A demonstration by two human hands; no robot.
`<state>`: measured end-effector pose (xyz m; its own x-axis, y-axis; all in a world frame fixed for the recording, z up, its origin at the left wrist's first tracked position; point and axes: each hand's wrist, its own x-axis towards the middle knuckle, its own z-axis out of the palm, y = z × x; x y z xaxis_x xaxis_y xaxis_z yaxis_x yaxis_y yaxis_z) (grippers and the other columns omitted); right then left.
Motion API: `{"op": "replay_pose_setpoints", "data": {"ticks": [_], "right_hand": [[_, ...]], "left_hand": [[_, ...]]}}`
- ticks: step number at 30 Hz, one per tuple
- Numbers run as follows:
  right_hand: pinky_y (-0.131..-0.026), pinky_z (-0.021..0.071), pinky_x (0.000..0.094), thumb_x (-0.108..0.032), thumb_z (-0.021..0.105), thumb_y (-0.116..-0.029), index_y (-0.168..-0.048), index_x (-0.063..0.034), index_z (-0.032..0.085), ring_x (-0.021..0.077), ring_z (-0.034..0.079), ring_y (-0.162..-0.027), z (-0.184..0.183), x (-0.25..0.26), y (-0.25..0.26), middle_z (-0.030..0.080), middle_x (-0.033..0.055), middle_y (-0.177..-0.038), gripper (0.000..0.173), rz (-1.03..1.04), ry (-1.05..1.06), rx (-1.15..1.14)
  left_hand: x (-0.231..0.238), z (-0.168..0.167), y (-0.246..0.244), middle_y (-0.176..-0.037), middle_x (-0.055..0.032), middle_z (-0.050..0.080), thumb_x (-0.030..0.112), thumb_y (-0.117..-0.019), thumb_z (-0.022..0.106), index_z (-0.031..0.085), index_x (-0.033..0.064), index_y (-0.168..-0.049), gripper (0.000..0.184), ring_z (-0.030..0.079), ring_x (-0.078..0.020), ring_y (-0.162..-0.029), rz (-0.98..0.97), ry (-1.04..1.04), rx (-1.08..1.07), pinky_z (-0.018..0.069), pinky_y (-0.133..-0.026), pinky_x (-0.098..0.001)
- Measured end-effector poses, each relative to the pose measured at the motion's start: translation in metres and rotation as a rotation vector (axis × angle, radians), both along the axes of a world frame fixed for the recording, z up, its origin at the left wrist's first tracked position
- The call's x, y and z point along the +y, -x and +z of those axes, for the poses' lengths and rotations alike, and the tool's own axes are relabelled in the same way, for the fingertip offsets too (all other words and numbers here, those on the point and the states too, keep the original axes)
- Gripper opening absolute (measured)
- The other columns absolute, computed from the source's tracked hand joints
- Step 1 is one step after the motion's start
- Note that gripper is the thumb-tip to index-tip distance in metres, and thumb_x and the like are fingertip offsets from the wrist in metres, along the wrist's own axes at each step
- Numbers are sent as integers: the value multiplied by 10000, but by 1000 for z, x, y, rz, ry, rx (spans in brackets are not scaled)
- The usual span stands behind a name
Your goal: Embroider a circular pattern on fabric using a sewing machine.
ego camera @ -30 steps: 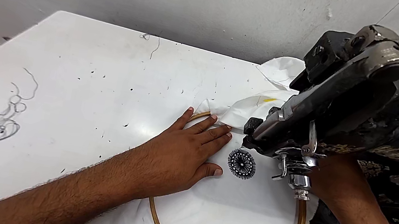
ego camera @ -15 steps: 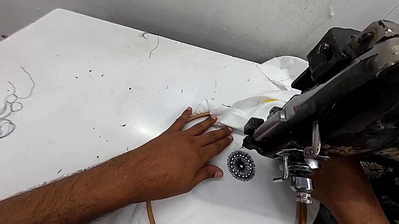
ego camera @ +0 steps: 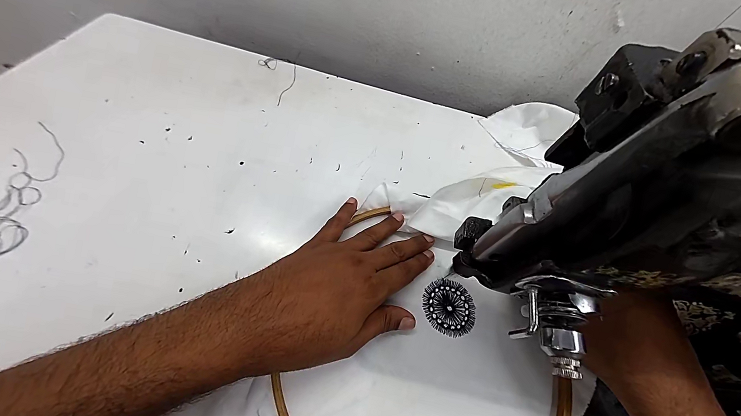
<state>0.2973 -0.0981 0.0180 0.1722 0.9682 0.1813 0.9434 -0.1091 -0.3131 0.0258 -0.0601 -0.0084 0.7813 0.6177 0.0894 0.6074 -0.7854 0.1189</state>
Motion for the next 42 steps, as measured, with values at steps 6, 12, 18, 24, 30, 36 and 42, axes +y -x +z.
{"op": "replay_pose_setpoints", "data": {"ticks": [6, 12, 18, 24, 30, 36, 42], "right_hand": [[-651, 481, 518, -171, 837, -833, -821, -81, 667, 273, 634, -748, -5, 1, -4, 641, 110, -773, 193, 59, -68, 30], [-625, 468, 517, -176, 833, -833, -800, -76, 650, 278, 621, -720, -2, 1, -4, 626, 111, -752, 212, 54, -41, 12], [-638, 465, 507, -122, 810, -850, -813, -70, 647, 270, 613, -732, 2, 0, -1, 619, 115, -762, 175, 35, -28, 48], [-625, 461, 479, -163, 812, -824, -793, -95, 628, 232, 606, -718, -2, -2, 0, 607, 81, -746, 199, 16, -52, 74], [-660, 473, 522, -163, 791, -831, -847, -38, 656, 290, 634, -773, -5, -2, 0, 636, 141, -798, 184, 31, -86, 62], [-618, 464, 484, -164, 799, -835, -789, -83, 631, 253, 614, -714, -2, -3, 0, 612, 101, -745, 192, 40, -78, 27], [-645, 473, 492, -181, 766, -828, -850, -42, 656, 267, 633, -756, -6, -3, 0, 631, 126, -786, 178, 56, -122, 28]], "left_hand": [[0, -1, 0, -1640, 38, 395, 558, -1070, 278, 489, 195, -1545, 634, 283, -254, -1555, -1, -8, -5, 188, -1217, -679], [0, 0, 0, -1639, 38, 397, 557, -1068, 286, 486, 191, -1547, 635, 280, -259, -1555, -1, -4, -3, 190, -1221, -668], [-1, 0, 0, -1638, 36, 400, 548, -1067, 298, 500, 187, -1538, 626, 287, -257, -1553, 1, -7, -2, 190, -1217, -676], [-2, 2, 2, -1645, 43, 387, 549, -1067, 298, 475, 197, -1555, 627, 269, -249, -1560, 7, 13, 16, 175, -1223, -676], [-1, 1, 1, -1644, 43, 388, 555, -1067, 294, 477, 194, -1553, 632, 278, -248, -1556, 24, 4, 13, 171, -1218, -682], [-3, 1, 1, -1642, 34, 392, 548, -1067, 299, 472, 197, -1556, 626, 272, -256, -1558, 12, 7, 14, 178, -1219, -681], [-1, 1, 1, -1641, 39, 394, 546, -1068, 299, 489, 189, -1543, 625, 282, -261, -1555, 20, 4, 12, 187, -1212, -690]]}}
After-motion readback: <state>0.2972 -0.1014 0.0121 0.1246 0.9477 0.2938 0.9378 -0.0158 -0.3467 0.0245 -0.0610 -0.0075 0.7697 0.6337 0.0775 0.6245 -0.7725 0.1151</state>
